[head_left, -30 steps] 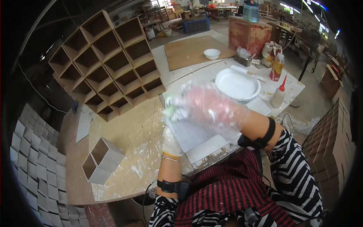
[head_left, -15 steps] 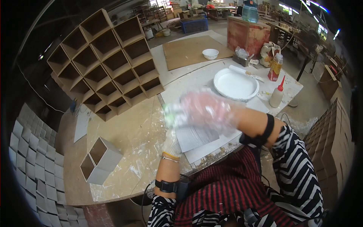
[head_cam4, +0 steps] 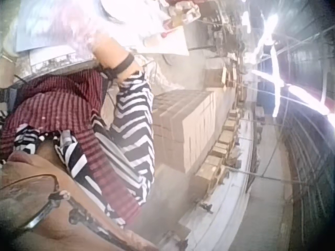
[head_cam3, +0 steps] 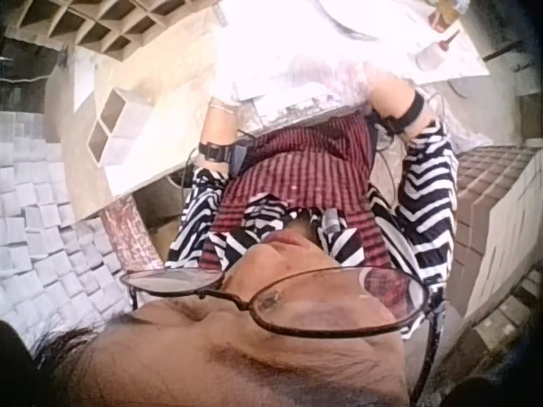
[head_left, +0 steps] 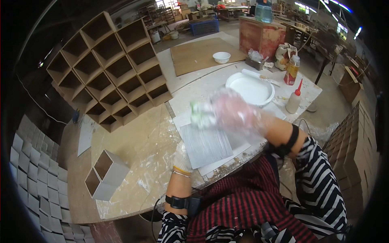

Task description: The person wipes the surfaces of small wooden boxes with a cloth while wearing gloves. They repeatedly turn the boxes to clean different sides and place them on the table after wiping.

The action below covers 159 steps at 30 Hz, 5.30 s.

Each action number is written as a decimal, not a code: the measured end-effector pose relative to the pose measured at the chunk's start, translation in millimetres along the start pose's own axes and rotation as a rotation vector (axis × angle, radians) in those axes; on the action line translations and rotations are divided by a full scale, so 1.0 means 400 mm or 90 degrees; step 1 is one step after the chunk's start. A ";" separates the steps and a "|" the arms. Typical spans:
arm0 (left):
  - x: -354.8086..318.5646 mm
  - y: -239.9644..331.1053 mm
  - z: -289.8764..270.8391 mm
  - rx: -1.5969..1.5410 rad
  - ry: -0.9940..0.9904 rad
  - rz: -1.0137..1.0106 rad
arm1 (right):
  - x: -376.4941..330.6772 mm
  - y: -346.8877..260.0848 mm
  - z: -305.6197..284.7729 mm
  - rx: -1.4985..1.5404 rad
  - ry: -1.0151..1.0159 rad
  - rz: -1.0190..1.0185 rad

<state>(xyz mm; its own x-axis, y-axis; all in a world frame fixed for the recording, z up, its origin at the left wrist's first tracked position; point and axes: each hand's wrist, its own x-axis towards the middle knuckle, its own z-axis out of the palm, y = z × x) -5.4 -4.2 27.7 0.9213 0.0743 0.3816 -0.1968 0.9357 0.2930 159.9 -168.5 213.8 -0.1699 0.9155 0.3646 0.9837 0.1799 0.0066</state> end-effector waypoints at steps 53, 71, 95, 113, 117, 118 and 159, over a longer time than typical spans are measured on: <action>-0.019 0.036 -0.007 0.972 0.172 -0.098 | -0.055 0.101 0.064 0.223 0.077 -0.011; 0.039 -0.031 0.152 0.303 0.381 0.108 | -0.120 -0.132 0.067 0.743 0.392 0.573; 0.047 0.007 0.183 0.286 0.186 0.057 | -0.217 -0.037 0.236 0.561 0.374 0.492; -0.040 -0.043 0.018 0.465 0.203 0.215 | -0.206 -0.106 0.206 1.226 0.391 0.520; 0.023 -0.057 0.165 0.485 0.241 0.190 | -0.235 -0.119 0.199 1.172 0.436 0.560; 0.031 -0.057 0.191 0.228 0.209 0.166 | -0.236 -0.123 0.197 1.166 0.439 0.564; 0.013 -0.007 0.031 -0.037 0.009 -0.026 | -0.029 0.001 -0.019 -0.096 -0.035 0.104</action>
<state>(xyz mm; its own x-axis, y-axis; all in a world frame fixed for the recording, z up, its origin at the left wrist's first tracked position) -4.1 -10.8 39.8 0.9328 0.0407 0.3582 -0.1401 0.9564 0.2562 162.8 -181.9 216.5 -0.0067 0.9471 0.3209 0.9955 -0.0242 0.0921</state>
